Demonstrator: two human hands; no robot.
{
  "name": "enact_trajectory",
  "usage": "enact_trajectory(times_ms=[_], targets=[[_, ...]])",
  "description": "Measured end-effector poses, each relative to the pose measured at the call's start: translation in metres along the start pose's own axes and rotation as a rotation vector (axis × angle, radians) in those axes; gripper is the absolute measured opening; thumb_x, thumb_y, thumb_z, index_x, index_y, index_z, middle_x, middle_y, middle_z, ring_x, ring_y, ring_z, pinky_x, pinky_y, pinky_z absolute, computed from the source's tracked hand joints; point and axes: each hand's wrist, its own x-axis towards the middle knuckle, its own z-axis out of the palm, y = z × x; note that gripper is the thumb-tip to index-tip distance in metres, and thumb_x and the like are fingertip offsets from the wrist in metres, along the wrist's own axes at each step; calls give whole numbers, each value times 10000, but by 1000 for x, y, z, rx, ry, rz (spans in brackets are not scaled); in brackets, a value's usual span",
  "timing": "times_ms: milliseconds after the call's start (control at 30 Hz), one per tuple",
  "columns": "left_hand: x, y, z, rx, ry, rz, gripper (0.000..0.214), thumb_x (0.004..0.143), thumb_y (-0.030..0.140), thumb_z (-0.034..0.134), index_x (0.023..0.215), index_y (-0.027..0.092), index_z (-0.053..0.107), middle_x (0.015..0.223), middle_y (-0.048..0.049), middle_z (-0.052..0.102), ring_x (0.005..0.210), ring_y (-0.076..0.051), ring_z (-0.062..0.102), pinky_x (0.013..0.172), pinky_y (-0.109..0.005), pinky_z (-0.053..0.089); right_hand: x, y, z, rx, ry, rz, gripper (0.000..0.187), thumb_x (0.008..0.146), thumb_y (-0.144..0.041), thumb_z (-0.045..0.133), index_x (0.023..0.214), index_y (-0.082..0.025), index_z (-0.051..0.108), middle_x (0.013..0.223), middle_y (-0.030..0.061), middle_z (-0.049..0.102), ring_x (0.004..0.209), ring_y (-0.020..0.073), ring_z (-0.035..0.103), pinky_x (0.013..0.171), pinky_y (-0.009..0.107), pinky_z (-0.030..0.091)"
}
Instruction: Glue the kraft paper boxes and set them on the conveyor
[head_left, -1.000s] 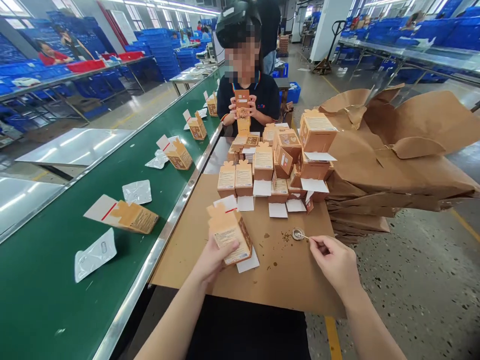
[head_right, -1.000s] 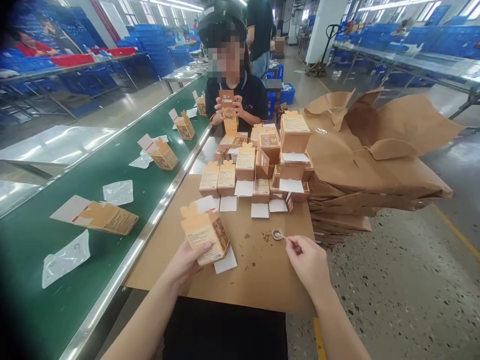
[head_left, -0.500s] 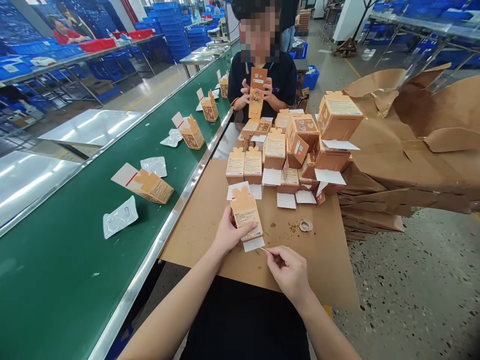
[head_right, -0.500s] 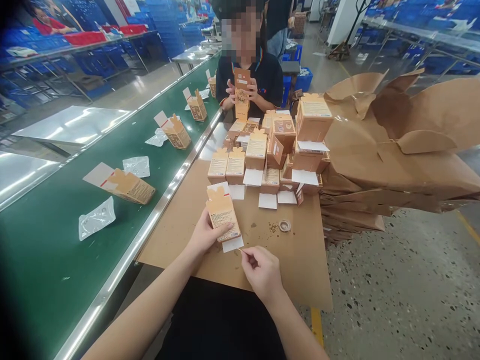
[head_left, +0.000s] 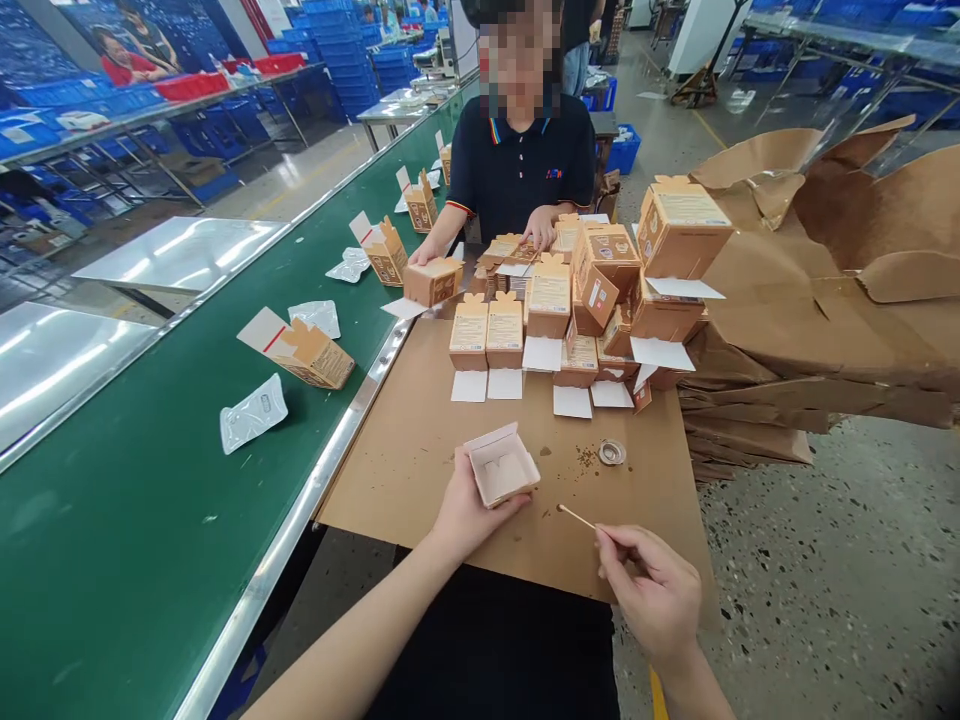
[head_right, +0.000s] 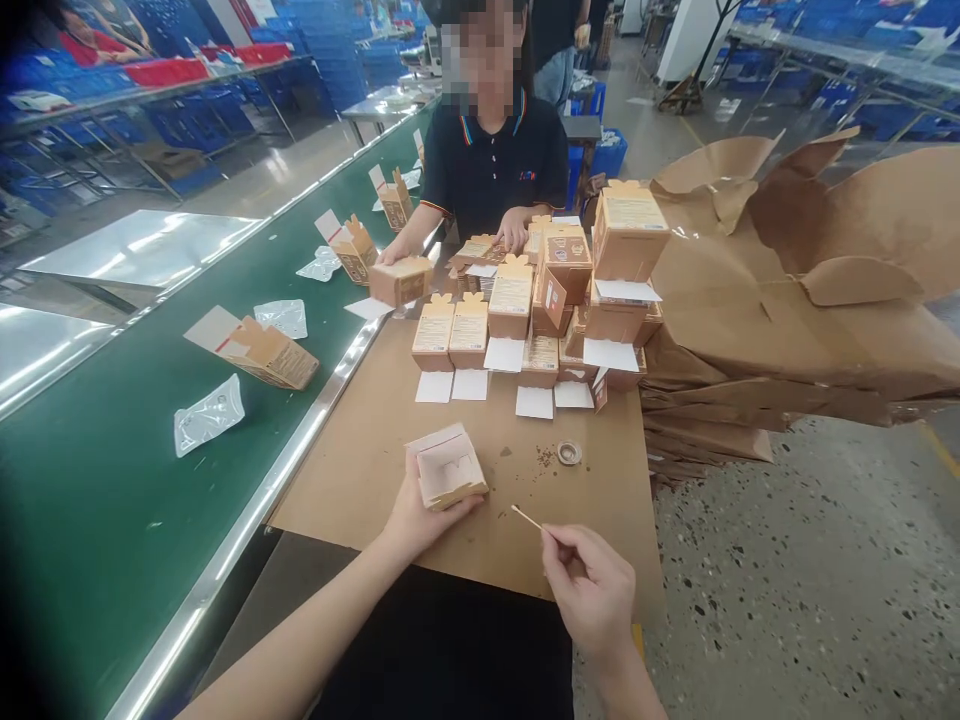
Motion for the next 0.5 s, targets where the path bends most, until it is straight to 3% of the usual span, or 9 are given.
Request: enact_trajectory(times_ms=[200, 300, 400, 500], targets=[[-5, -9, 8, 34, 19, 9, 774, 659, 365, 1103, 1307, 336, 681, 1332, -112, 775, 1270, -446, 805, 1046, -581, 651, -6, -5, 0, 18, 35, 27, 240, 1120, -312, 802, 902, -236, 868, 695, 9, 771, 496, 138, 680, 502, 222, 594], [0, -2, -7, 51, 31, 29, 785, 628, 372, 1100, 1282, 350, 665, 1282, -88, 799, 1239, -450, 816, 1027, -573, 654, 0, -7, 6, 35, 44, -7, 242, 1112, -338, 824, 901, -236, 883, 707, 19, 786, 493, 142, 698, 512, 219, 612], [-2, 0, -54, 145, 220, 10, 759, 630, 425, 1093, 1228, 355, 632, 1224, -80, 809, 1216, -467, 826, 1046, -592, 647, 1, -3, 5, 36, 62, -24, 283, 1100, -411, 855, 884, -232, 893, 703, 31, 787, 482, 151, 695, 507, 229, 617], [-16, -7, -127, 273, 522, -22, 796, 616, 511, 1086, 1223, 339, 601, 1294, -96, 775, 1354, -513, 776, 1176, -674, 613, -5, 8, -1, -5, 67, 33, 354, 1077, -516, 886, 882, -222, 908, 716, 53, 798, 494, 167, 704, 521, 245, 634]])
